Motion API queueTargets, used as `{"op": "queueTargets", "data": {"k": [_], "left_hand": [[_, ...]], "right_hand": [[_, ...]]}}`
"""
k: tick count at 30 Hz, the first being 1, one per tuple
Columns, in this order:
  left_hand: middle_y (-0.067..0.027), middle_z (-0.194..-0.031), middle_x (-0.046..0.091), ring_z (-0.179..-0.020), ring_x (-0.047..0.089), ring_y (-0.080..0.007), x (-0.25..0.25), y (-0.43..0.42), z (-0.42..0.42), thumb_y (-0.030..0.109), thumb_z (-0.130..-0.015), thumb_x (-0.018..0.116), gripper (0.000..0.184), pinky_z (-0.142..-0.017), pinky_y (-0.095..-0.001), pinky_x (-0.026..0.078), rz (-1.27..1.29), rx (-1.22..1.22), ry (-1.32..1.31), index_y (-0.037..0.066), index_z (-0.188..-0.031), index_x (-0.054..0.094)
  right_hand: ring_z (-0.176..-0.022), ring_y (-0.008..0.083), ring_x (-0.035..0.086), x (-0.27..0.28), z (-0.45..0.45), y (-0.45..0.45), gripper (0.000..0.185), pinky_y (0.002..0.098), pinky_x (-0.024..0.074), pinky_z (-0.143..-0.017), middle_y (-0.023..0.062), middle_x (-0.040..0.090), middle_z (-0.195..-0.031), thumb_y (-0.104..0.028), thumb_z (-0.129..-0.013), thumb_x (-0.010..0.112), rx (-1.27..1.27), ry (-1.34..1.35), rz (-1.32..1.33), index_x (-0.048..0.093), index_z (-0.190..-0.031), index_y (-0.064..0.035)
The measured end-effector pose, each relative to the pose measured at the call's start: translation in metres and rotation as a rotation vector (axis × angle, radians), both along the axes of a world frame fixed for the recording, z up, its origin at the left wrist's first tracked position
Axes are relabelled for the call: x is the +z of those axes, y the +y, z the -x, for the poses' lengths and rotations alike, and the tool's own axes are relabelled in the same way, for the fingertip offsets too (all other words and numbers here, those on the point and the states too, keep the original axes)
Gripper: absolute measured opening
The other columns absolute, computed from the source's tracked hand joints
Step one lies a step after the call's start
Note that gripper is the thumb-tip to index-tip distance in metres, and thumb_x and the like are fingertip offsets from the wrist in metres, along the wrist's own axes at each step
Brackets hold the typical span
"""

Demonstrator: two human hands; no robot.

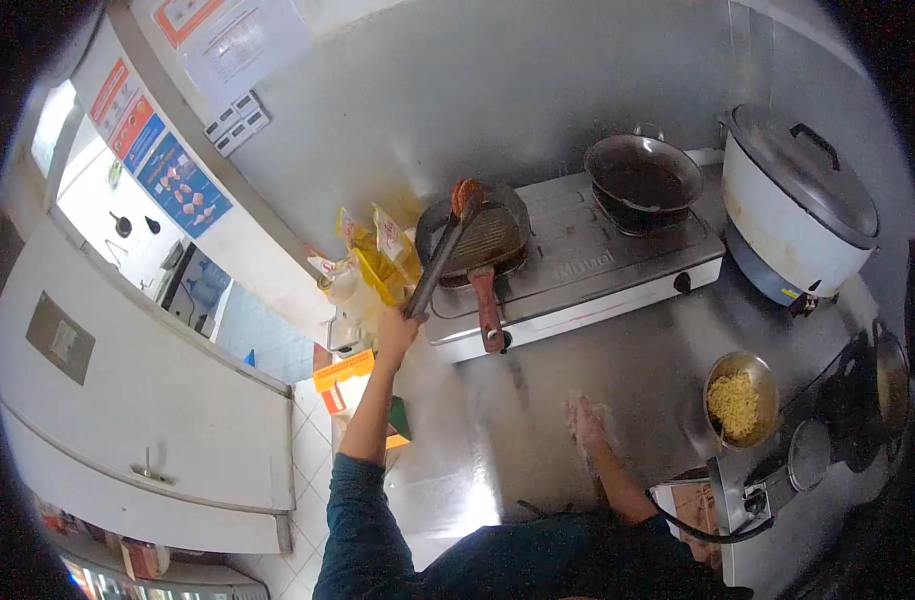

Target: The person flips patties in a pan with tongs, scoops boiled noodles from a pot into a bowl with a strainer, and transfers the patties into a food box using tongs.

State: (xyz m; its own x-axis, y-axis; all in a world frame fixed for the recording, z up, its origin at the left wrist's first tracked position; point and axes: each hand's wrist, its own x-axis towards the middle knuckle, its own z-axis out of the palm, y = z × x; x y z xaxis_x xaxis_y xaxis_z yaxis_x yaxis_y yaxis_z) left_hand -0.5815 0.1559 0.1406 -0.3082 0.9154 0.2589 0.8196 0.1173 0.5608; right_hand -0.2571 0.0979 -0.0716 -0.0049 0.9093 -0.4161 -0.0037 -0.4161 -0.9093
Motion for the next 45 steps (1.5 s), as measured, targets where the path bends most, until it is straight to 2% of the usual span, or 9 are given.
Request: {"op": "queueTargets", "data": {"k": [3,7,10,13,16,19,25,28,45], "left_hand": [[-0.0052,-0.050,0.049,-0.044,0.045,-0.0137,0.004,-0.005,-0.005,0.016,-0.062,0.057,0.019,-0.044,-0.0272,0.035,0.025,0.015,-0.052,0.000,-0.073,0.055],[-0.0045,-0.049,0.048,-0.042,0.045,-0.0130,0.008,-0.008,-0.010,0.016,-0.062,0.057,0.018,-0.043,-0.0260,0.034,0.037,0.009,-0.106,0.000,-0.071,0.055],[-0.0154,-0.055,0.051,-0.053,0.052,-0.0259,0.005,-0.005,-0.007,0.019,-0.060,0.061,0.030,-0.054,-0.0335,0.039,0.066,0.032,-0.144,0.001,-0.083,0.056],[-0.0155,-0.054,0.051,-0.053,0.052,-0.0259,0.015,-0.007,-0.014,0.018,-0.059,0.061,0.029,-0.053,-0.0334,0.039,0.088,0.058,-0.103,0.001,-0.082,0.056],[-0.0142,-0.051,0.050,-0.051,0.052,-0.0248,0.011,-0.006,-0.013,0.018,-0.059,0.061,0.028,-0.052,-0.0330,0.039,-0.012,0.015,-0.053,0.000,-0.080,0.057],[-0.0128,-0.050,0.050,-0.049,0.052,-0.0237,0.015,-0.005,-0.015,0.018,-0.059,0.061,0.026,-0.051,-0.0324,0.039,0.068,0.058,-0.142,0.001,-0.078,0.057],[-0.0109,-0.049,0.050,-0.047,0.051,-0.0222,0.015,-0.006,-0.016,0.019,-0.061,0.060,0.025,-0.050,-0.0316,0.039,0.045,0.049,-0.100,0.003,-0.080,0.057],[-0.0056,-0.048,0.048,-0.042,0.046,-0.0143,0.016,-0.011,-0.025,0.017,-0.061,0.060,0.020,-0.044,-0.0268,0.036,-0.048,0.025,-0.080,0.002,-0.074,0.057],[-0.0062,-0.057,0.052,-0.047,0.048,-0.0134,-0.005,-0.010,-0.019,0.016,-0.062,0.061,0.031,-0.046,-0.0248,0.040,0.008,0.069,-0.206,0.000,-0.087,0.055]], "right_hand": [[-0.041,0.0064,0.035,0.016,0.000,-0.004,0.044,0.0224,0.0306,-0.036,-0.0031,0.040,-0.049,-0.045,-0.081,0.032,0.004,0.119,0.047,0.055,-0.070,-0.0102],[-0.040,0.0085,0.036,0.042,-0.004,-0.009,0.043,0.0246,0.0330,-0.039,-0.0030,0.040,-0.049,-0.044,-0.081,0.032,0.033,0.021,0.017,0.055,-0.067,-0.0106],[-0.040,0.0091,0.037,0.027,-0.003,-0.007,0.041,0.0253,0.0338,-0.040,-0.0028,0.041,-0.049,-0.042,-0.081,0.033,0.001,0.057,0.039,0.056,-0.069,-0.0112],[-0.040,0.0092,0.037,0.038,-0.003,-0.009,0.038,0.0246,0.0325,-0.039,-0.0025,0.041,-0.049,-0.041,-0.081,0.034,-0.009,0.065,-0.059,0.057,-0.072,-0.0117],[-0.040,0.0092,0.036,0.015,-0.009,-0.001,0.036,0.0245,0.0311,-0.037,-0.0022,0.040,-0.048,-0.040,-0.081,0.036,0.025,0.024,0.050,0.058,-0.076,-0.0113],[-0.040,0.0089,0.036,0.037,-0.004,0.000,0.037,0.0237,0.0299,-0.036,-0.0021,0.039,-0.047,-0.040,-0.081,0.036,-0.063,0.174,0.247,0.058,-0.078,-0.0103],[-0.038,0.0089,0.035,0.027,-0.006,0.002,0.040,0.0230,0.0295,-0.034,-0.0022,0.038,-0.046,-0.043,-0.080,0.036,-0.007,0.064,0.208,0.058,-0.076,-0.0099],[-0.039,0.0086,0.035,0.027,-0.006,-0.003,0.041,0.0230,0.0303,-0.035,-0.0018,0.039,-0.047,-0.044,-0.080,0.035,-0.038,0.112,0.073,0.058,-0.077,-0.0097],[-0.041,0.0070,0.036,0.037,-0.012,-0.004,0.042,0.0225,0.0306,-0.037,-0.0037,0.041,-0.050,-0.047,-0.079,0.035,-0.024,0.036,0.050,0.059,-0.075,-0.0130]]}}
